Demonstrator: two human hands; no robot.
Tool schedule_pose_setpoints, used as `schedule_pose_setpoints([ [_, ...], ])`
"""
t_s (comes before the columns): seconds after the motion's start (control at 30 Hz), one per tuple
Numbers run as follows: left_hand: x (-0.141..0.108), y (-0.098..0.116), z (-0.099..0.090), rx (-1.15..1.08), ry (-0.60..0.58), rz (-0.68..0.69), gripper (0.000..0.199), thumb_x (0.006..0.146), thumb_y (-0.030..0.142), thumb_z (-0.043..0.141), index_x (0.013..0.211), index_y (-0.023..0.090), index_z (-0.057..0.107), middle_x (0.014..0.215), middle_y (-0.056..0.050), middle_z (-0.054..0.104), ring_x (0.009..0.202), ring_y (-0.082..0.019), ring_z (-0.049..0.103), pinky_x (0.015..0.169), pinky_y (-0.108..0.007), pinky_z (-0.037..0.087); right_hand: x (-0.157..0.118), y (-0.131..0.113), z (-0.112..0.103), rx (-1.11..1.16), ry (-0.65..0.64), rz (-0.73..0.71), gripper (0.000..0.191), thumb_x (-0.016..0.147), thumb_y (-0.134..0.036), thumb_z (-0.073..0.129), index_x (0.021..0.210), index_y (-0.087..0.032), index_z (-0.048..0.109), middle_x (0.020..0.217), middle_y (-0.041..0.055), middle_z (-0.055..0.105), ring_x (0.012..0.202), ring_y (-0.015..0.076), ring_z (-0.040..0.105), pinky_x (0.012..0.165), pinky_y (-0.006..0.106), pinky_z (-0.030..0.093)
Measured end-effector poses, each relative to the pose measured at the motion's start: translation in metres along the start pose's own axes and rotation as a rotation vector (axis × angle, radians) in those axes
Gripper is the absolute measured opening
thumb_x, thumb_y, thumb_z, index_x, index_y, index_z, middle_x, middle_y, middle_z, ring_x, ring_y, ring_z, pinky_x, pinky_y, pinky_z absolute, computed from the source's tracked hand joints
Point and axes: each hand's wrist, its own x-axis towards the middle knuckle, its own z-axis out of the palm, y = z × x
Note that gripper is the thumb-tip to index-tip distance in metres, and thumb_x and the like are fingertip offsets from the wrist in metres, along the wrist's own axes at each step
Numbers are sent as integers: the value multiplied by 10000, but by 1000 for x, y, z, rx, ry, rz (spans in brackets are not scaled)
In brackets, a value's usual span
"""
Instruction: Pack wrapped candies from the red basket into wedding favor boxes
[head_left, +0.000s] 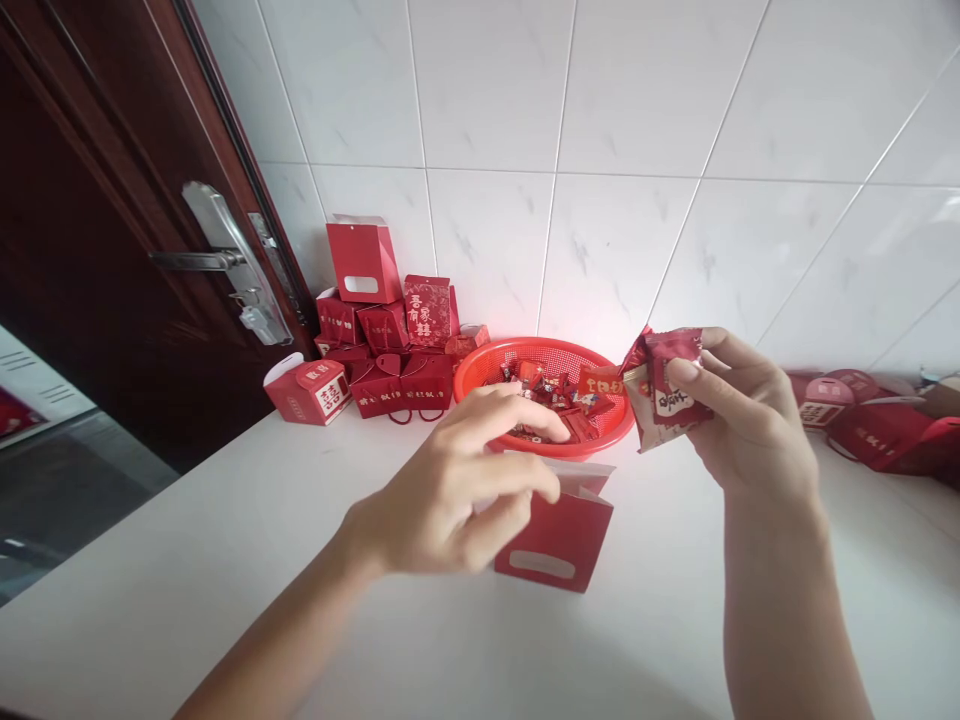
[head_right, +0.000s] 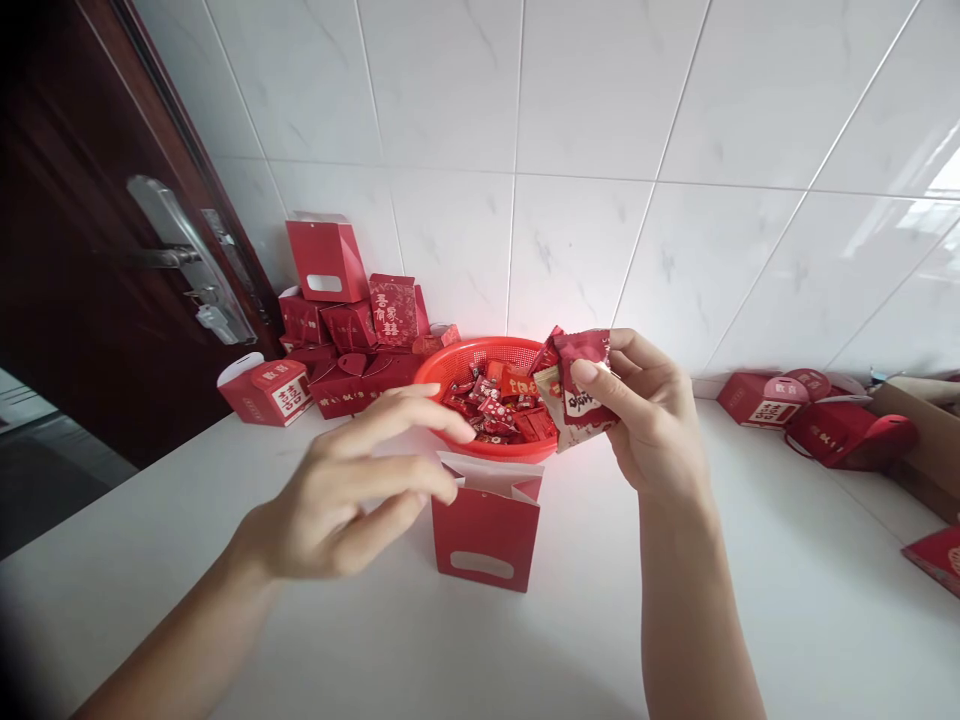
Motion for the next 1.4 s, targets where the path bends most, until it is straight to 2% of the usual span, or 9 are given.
schedule_pose_setpoints([
  [0.1, 23, -22, 2, -1, -159, -44, 286, 909, 109, 518, 886, 213, 784, 1280, -92, 682, 1150, -258, 640, 997, -380, 498, -1, -2, 0, 6, -65, 14, 167, 787, -338, 849, 817, -266, 702, 836, 7, 718, 689, 178, 690, 551, 292, 598],
  [0.2, 21, -31, 8, -33, -251, -145, 283, 941, 134, 518, 948, 203, 793, 1250, -90, 698, 1086, -233, 674, 905, -328, 530, -3, -4, 1, -19, -163, 23, 190, 773, -355, 867, 807, -251, 711, 827, 27, 725, 685, 197, 695, 503, 296, 584],
  [0.47, 19, -48, 21, -212, -233, -275, 253, 949, 125, 562, 1032, 208, 786, 1051, -47, 761, 912, -167, 715, 834, -275, 556, -7, -4, 2, -92, -372, 121, 149, 827, -312, 829, 875, -219, 723, 797, 40, 722, 626, 170, 658, 438, 262, 553],
  [0.6, 19, -51, 26, -274, -231, -331, 190, 914, 240, 685, 1073, 211, 785, 1071, -62, 756, 955, -197, 719, 853, -299, 578, -7, -5, 5, -140, -455, 188, 192, 827, -328, 828, 923, -194, 729, 719, 21, 685, 591, 153, 629, 463, 263, 555],
  [0.73, 19, -51, 24, -371, -298, -398, 344, 857, 365, 774, 1172, 227, 766, 1122, -75, 743, 1003, -226, 718, 870, -319, 581, -7, -3, 8, -302, -516, 181, 110, 856, -291, 774, 913, -202, 741, 731, 26, 687, 591, 158, 611, 454, 266, 511],
  [0.8, 20, -51, 23, -385, -335, -401, 336, 853, 341, 776, 1174, 240, 767, 1134, -63, 738, 1022, -224, 708, 906, -329, 561, -7, -1, 11, -373, -555, 164, 22, 866, -231, 735, 864, -210, 729, 675, 1, 647, 552, 142, 572, 447, 261, 470],
  [1.0, 21, -48, 21, -402, -396, -404, 365, 833, 286, 791, 1197, 289, 761, 1131, -21, 742, 1046, -215, 690, 999, -356, 499, -9, 2, 16, -422, -729, 152, 74, 859, -165, 699, 819, -226, 691, 612, -42, 585, 520, 105, 466, 434, 233, 363],
  [1.27, 20, -50, 23, -465, -404, -410, 399, 859, 316, 759, 1255, 278, 736, 1210, -56, 735, 1080, -234, 685, 976, -373, 519, -8, 3, 12, -364, -809, 146, 26, 899, -222, 699, 908, -217, 723, 709, -8, 678, 561, 112, 522, 463, 230, 412],
  [1.4, 21, -50, 22, -468, -402, -416, 375, 863, 286, 748, 1237, 261, 740, 1205, -54, 748, 1119, -248, 682, 1004, -380, 511, -6, 4, 12, -318, -700, 123, 119, 904, -318, 734, 926, -201, 731, 773, 26, 701, 637, 150, 596, 523, 264, 489],
])
